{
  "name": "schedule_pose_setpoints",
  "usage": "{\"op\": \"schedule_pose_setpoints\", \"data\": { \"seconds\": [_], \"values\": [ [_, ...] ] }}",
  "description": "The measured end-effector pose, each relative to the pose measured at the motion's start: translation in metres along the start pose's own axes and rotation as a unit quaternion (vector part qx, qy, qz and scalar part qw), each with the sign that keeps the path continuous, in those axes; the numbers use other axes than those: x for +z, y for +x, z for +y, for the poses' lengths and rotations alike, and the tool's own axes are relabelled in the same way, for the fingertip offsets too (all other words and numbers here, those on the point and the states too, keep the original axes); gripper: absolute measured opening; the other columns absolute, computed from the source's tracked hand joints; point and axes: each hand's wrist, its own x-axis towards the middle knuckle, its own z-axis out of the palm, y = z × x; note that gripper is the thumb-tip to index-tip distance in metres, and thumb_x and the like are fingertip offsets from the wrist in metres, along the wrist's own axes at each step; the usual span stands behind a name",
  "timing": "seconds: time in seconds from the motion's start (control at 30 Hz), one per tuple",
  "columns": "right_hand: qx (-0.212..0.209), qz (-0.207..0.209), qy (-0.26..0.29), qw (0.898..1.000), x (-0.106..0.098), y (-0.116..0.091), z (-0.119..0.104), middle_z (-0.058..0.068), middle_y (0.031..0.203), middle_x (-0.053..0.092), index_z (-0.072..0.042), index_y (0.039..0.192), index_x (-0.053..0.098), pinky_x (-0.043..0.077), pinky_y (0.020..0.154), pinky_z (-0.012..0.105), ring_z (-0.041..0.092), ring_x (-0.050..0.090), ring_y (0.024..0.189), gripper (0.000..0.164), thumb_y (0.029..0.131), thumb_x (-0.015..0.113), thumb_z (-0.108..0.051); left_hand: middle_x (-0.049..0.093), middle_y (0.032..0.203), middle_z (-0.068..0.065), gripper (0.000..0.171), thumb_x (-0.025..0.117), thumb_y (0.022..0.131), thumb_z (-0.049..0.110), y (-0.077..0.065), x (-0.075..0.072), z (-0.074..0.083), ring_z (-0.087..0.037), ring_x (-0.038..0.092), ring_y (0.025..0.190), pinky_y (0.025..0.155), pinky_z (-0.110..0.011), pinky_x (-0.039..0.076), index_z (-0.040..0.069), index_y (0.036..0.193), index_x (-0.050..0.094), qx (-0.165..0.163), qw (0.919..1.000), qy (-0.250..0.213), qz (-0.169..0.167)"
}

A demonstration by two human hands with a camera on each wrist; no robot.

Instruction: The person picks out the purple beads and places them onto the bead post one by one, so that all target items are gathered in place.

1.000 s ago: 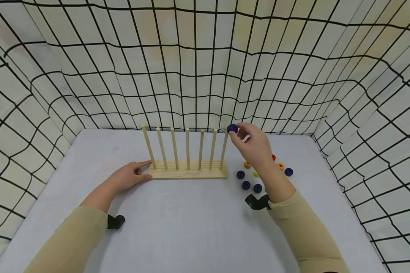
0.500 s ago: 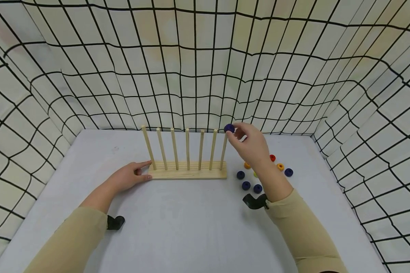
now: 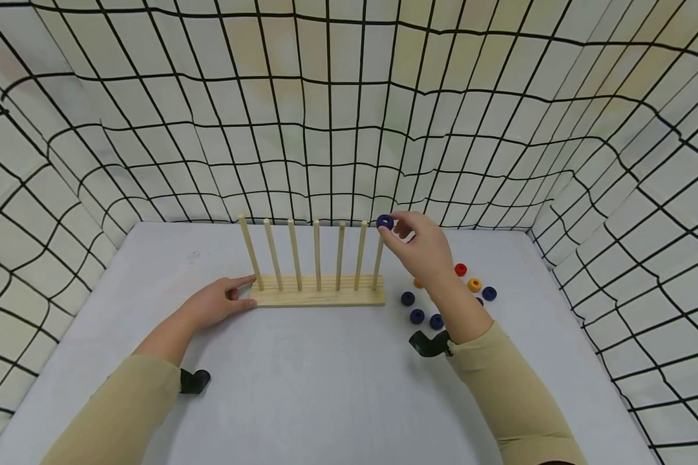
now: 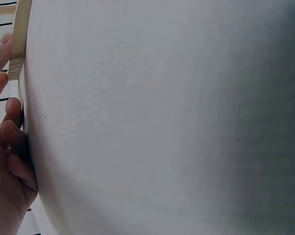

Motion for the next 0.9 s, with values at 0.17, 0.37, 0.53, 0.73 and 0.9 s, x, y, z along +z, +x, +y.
{"op": "schedule_pose_setpoints", "data": {
  "seconds": [0.17,0.37,0.53,0.73,0.9],
  "values": [
    [-0.001,-0.003,-0.008,1.0,0.0005,-0.001,0.0009,0.0,0.094,0.063,-0.014,0.121,0.07,0.046,0.072,0.035,0.017,0.057,0.089,0.038,0.094,0.066,-0.041,0.048,0.083,-0.004,0.076,0.068,0.09,0.051,0.0003,0.0018,-0.0023,-0.019,0.042,0.073,0.066,-0.035,0.034,0.013,0.151,0.043,-0.007,1.0,0.002,0.001],
    [-0.002,-0.004,-0.018,1.0,0.0008,-0.0013,0.0009,0.0,0.093,0.062,-0.014,0.12,0.07,0.045,0.07,0.034,0.016,0.057,0.088,0.037,0.094,0.067,-0.04,0.048,0.083,-0.004,0.075,0.069,0.09,0.051,0.0002,0.0018,-0.0025,-0.019,0.043,0.074,0.066,-0.036,0.034,0.013,0.15,0.045,-0.004,1.0,0.003,0.006],
    [-0.001,-0.004,-0.023,1.0,0.0005,-0.0017,0.0005,0.0,0.092,0.062,-0.014,0.119,0.07,0.045,0.07,0.034,0.017,0.057,0.088,0.036,0.094,0.067,-0.04,0.049,0.083,-0.004,0.075,0.068,0.091,0.05,0.0,0.0012,-0.0023,-0.019,0.043,0.073,0.066,-0.035,0.034,0.013,0.151,0.044,-0.003,1.0,0.005,0.003],
    [0.0,-0.002,-0.027,1.0,0.0,-0.0022,0.0017,0.0,0.092,0.062,-0.015,0.119,0.071,0.045,0.071,0.034,0.017,0.057,0.088,0.035,0.094,0.067,-0.04,0.049,0.084,-0.004,0.075,0.068,0.091,0.05,-0.0003,0.0018,-0.002,-0.019,0.043,0.074,0.066,-0.035,0.034,0.012,0.151,0.044,-0.002,1.0,0.005,0.002],
    [-0.005,0.001,-0.023,1.0,-0.0007,-0.0022,0.002,0.003,0.093,0.063,-0.015,0.12,0.07,0.046,0.071,0.034,0.018,0.056,0.088,0.036,0.094,0.067,-0.04,0.049,0.083,-0.004,0.074,0.069,0.091,0.049,0.0006,0.0014,-0.0007,-0.019,0.043,0.074,0.066,-0.035,0.034,0.012,0.15,0.045,-0.003,1.0,0.004,0.005]
  ]
}}
